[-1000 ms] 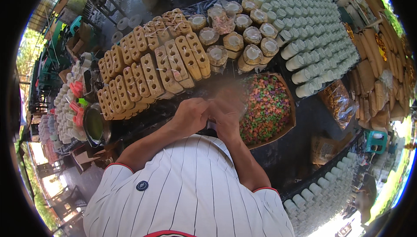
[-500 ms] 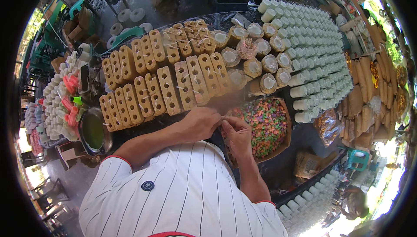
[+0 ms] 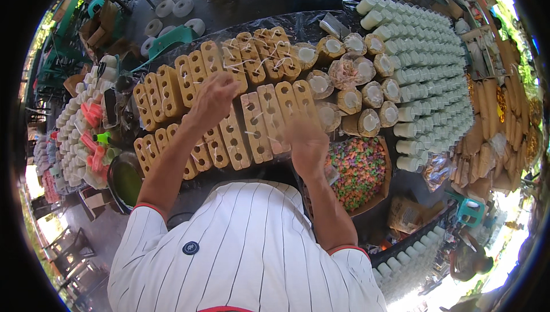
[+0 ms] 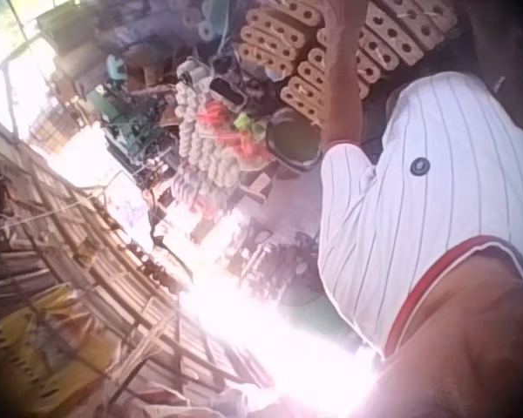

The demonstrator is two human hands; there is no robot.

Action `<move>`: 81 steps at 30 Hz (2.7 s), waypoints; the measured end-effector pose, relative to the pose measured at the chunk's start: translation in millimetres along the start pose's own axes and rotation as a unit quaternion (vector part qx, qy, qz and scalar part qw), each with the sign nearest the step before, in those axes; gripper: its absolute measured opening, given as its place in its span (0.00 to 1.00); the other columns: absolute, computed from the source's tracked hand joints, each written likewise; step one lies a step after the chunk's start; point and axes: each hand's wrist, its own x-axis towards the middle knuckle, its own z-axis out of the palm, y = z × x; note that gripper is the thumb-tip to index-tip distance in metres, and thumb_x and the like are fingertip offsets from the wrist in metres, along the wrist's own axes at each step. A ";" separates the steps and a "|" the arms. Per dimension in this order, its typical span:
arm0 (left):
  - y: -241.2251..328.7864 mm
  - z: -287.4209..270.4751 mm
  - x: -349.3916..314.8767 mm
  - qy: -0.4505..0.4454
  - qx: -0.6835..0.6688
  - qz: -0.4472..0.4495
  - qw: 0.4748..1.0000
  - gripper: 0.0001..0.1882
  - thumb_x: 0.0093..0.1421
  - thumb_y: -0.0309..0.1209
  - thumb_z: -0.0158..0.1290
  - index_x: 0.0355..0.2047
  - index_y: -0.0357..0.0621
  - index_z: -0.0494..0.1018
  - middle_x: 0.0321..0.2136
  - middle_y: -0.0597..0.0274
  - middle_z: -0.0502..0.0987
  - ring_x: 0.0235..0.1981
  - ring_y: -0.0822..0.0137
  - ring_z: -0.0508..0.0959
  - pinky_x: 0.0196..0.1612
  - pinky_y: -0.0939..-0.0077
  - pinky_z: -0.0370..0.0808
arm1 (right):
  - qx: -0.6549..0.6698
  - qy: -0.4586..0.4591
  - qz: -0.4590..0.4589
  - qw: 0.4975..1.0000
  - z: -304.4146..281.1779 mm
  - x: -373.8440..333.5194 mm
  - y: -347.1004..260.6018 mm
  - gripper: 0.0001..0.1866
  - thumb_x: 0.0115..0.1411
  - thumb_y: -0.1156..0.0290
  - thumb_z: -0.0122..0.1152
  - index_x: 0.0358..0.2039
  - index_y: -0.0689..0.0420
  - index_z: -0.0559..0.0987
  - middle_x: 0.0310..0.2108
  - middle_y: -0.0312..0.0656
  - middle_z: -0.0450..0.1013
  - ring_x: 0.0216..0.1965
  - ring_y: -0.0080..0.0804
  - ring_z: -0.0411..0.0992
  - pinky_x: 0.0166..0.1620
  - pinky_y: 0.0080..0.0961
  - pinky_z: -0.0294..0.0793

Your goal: The person inserts wicks into wooden candle molds and ties them with string. They handle multiple molds in sequence, securing each wick before moving to the next unit.

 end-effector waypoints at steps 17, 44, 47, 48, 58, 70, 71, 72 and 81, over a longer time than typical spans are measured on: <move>-44.7 12.3 34.5 -0.102 -0.017 0.090 0.991 0.10 0.54 0.16 0.56 0.36 0.37 0.80 0.41 0.56 0.79 0.50 0.54 0.76 0.54 0.56 0.74 | -0.145 -0.148 0.121 0.971 33.3 77.6 -22.5 0.08 0.67 0.74 0.71 0.44 0.63 0.86 0.34 0.35 0.82 0.35 0.19 0.76 0.40 0.19 0.77; -19.9 -8.4 41.8 -0.206 0.117 0.039 0.971 0.06 0.60 0.22 0.53 0.34 0.34 0.80 0.39 0.45 0.81 0.46 0.47 0.81 0.54 0.57 0.75 | -0.493 -0.186 -0.182 0.830 83.1 112.2 18.6 0.05 0.57 0.76 0.62 0.32 0.59 0.85 0.36 0.49 0.77 0.44 0.48 0.77 0.47 0.42 0.79; -21.7 -10.4 45.8 -0.221 0.111 0.017 0.969 0.07 0.60 0.22 0.54 0.34 0.36 0.81 0.38 0.47 0.80 0.48 0.47 0.79 0.56 0.56 0.75 | -0.484 -0.179 -0.191 0.835 82.1 112.2 20.5 0.05 0.56 0.76 0.63 0.32 0.59 0.85 0.36 0.49 0.77 0.44 0.48 0.77 0.46 0.42 0.80; -24.1 -10.8 48.9 -0.226 0.100 -0.001 0.969 0.06 0.59 0.22 0.54 0.34 0.37 0.81 0.38 0.49 0.80 0.48 0.47 0.79 0.57 0.56 0.74 | -0.482 -0.178 -0.193 0.836 82.4 112.6 21.5 0.05 0.56 0.76 0.63 0.32 0.59 0.85 0.35 0.49 0.77 0.44 0.48 0.77 0.46 0.42 0.80; -19.1 -24.7 73.5 -0.284 -0.053 -0.159 0.944 0.12 0.60 0.28 0.55 0.38 0.33 0.83 0.42 0.40 0.83 0.50 0.42 0.81 0.56 0.52 0.77 | -0.481 -0.171 -0.203 0.836 86.5 116.5 32.1 0.06 0.53 0.75 0.66 0.32 0.59 0.87 0.34 0.49 0.78 0.43 0.48 0.78 0.46 0.41 0.80; -25.8 -15.9 68.1 -0.290 -0.044 -0.126 0.948 0.13 0.63 0.32 0.55 0.43 0.40 0.83 0.43 0.47 0.82 0.53 0.47 0.77 0.59 0.56 0.73 | -0.460 -0.175 -0.216 0.843 96.1 122.5 40.0 0.04 0.57 0.74 0.67 0.31 0.59 0.87 0.33 0.49 0.78 0.41 0.48 0.79 0.46 0.41 0.80; -25.1 -13.2 68.2 -0.290 -0.047 -0.124 0.948 0.13 0.63 0.32 0.55 0.43 0.40 0.83 0.43 0.47 0.83 0.53 0.46 0.77 0.60 0.56 0.73 | -0.462 -0.171 -0.218 0.842 99.4 123.5 41.4 0.04 0.57 0.74 0.67 0.32 0.59 0.87 0.33 0.49 0.78 0.41 0.48 0.79 0.45 0.41 0.80; -25.0 -11.2 68.3 -0.290 -0.051 -0.123 0.948 0.13 0.62 0.31 0.55 0.42 0.40 0.84 0.44 0.47 0.83 0.53 0.46 0.77 0.60 0.55 0.73 | -0.458 -0.160 -0.220 0.846 102.3 123.6 42.7 0.04 0.56 0.75 0.65 0.31 0.59 0.86 0.33 0.48 0.78 0.40 0.48 0.79 0.44 0.41 0.80; -23.9 -20.3 69.7 -0.264 -0.086 -0.173 0.945 0.14 0.61 0.31 0.53 0.42 0.38 0.83 0.41 0.43 0.83 0.50 0.43 0.80 0.55 0.52 0.75 | -0.440 -0.187 -0.297 0.827 95.6 123.4 38.6 0.08 0.52 0.76 0.64 0.34 0.59 0.86 0.31 0.43 0.78 0.39 0.43 0.79 0.42 0.37 0.79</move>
